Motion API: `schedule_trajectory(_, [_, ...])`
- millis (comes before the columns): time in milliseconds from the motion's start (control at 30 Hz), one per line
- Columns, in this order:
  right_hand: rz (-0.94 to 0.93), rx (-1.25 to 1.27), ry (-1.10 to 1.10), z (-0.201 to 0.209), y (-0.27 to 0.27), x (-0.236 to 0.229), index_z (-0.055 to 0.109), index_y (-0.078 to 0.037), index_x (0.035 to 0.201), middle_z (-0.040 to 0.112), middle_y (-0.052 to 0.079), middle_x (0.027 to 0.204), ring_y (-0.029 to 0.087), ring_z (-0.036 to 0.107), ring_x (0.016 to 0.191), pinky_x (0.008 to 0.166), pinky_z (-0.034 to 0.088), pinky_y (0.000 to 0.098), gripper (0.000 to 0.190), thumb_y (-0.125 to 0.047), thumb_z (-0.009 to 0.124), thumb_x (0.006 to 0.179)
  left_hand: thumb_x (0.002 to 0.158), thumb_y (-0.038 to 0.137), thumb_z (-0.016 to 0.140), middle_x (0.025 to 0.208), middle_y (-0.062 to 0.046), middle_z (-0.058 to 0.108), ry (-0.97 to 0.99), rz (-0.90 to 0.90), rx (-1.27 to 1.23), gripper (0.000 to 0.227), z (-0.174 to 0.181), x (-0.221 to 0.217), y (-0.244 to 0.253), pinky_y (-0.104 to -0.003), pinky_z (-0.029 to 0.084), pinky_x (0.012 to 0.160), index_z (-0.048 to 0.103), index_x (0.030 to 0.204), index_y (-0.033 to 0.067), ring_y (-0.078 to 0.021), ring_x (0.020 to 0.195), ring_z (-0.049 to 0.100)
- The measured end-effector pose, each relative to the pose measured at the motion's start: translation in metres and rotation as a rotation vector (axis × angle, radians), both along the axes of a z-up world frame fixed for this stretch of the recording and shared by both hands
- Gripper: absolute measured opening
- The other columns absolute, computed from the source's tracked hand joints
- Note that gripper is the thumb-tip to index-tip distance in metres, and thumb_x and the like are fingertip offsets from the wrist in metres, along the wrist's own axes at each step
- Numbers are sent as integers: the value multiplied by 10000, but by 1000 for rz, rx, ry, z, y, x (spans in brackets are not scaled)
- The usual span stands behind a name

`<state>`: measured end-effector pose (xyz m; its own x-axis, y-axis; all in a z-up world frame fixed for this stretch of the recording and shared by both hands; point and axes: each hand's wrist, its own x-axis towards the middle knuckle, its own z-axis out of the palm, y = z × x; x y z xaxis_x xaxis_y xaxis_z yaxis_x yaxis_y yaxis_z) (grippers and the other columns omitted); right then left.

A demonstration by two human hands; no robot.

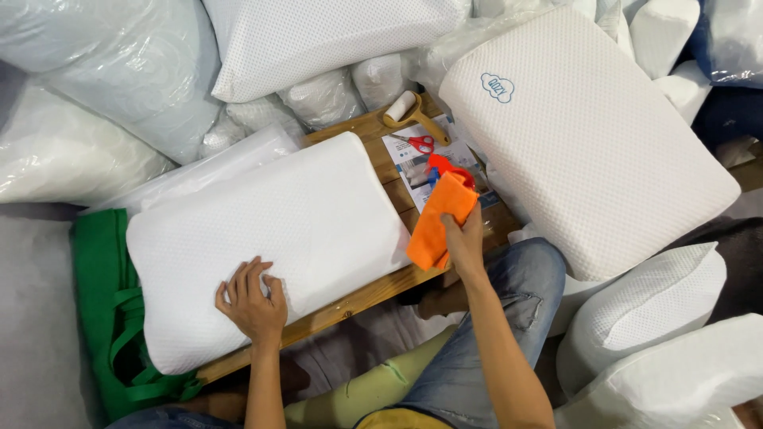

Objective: Cleaning the surface of a foam pillow using a cloth and a lint roller.

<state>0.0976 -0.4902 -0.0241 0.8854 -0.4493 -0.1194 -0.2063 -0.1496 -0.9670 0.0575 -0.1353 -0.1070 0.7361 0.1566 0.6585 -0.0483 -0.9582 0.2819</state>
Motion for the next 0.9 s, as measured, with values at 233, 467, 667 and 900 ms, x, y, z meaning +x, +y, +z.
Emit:
schedule_trajectory(233, [202, -301, -179, 14, 11, 141, 533, 40, 1302, 618, 307, 1265, 520, 553, 1262, 1021, 488, 579, 419, -52, 687, 923, 869, 37, 640, 1148, 74, 729, -51, 33, -27, 274, -15, 3, 2, -462, 338, 1056, 704, 1030, 249, -188, 1144, 660])
schedule_trajectory(467, [287, -116, 223, -48, 21, 252, 608, -106, 1121, 631, 34, 1041, 186, 596, 917, 770, 477, 344, 215, -184, 662, 928, 840, 32, 622, 1113, 35, 780, -89, 40, -81, 225, 0, 4, -7, -393, 337, 1109, 741, 971, 169, -191, 1115, 707])
schedule_trajectory(667, [321, -184, 221, -118, 18, 299, 491, -93, 1350, 670, 81, 1135, 206, 655, 933, 773, 522, 357, 495, -205, 704, 918, 814, 60, 601, 1111, 44, 777, -74, 59, -110, 236, -12, 5, -4, -384, 332, 1090, 739, 952, 191, -176, 1091, 701])
schedule_trajectory(900, [187, -1180, 420, -140, -27, 314, 314, 2, 1526, 481, 188, 1476, 368, 420, 1386, 1122, 339, 574, 873, -229, 758, 810, 770, 56, 582, 1072, 39, 779, -53, 65, -140, 257, -18, 9, -3, -383, 322, 1077, 735, 936, 178, -161, 1061, 688])
